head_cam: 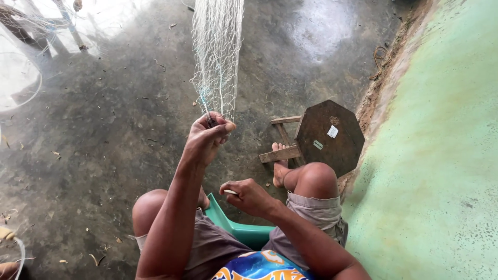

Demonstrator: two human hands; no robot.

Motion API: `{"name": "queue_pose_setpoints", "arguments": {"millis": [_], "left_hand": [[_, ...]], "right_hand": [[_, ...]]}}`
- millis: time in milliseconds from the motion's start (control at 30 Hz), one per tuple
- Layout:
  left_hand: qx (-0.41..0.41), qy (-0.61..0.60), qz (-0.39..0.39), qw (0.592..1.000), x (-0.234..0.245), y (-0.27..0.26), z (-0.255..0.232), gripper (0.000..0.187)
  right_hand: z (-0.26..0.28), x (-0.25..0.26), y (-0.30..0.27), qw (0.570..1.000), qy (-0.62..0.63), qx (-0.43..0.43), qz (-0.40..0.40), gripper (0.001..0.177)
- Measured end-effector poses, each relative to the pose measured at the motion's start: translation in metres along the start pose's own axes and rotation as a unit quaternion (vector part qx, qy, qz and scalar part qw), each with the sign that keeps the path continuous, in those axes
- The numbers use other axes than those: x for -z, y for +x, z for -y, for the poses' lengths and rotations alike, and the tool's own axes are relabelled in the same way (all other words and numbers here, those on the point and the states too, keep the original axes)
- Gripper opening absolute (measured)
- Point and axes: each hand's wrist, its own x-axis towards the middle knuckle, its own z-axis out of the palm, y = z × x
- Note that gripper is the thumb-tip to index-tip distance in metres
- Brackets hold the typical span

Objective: Repairing a fishing net by tying knots with a netting needle

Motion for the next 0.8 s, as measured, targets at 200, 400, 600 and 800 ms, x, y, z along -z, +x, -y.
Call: {"name": "queue_pose_setpoints", "arguments": {"millis": [200, 400, 600, 800], "left_hand": [[-0.002, 0.011, 0.000, 1.000, 0.011, 0.001, 0.001, 0.028], [0.001, 0.016, -0.045, 0.999, -0.014, 0.000, -0.031, 0.028], [-0.059, 0.115, -0.107, 0.986, -0.012, 0.015, -0.022, 0.024], [-0.129, 0.169, -0.105, 0.971, -0.022, 0.012, -0.026, 0.021]], "right_hand": [[-0.003, 0.016, -0.008, 0.999, -0.001, -0.030, 0.010, 0.016], [-0.003, 0.025, -0.012, 0.999, 0.012, -0.017, -0.050, 0.017], [0.004, 0.025, -0.014, 0.997, 0.017, -0.020, -0.068, 0.016], [0.010, 0.022, -0.010, 0.996, 0.055, 0.022, -0.063, 0.017]]}}
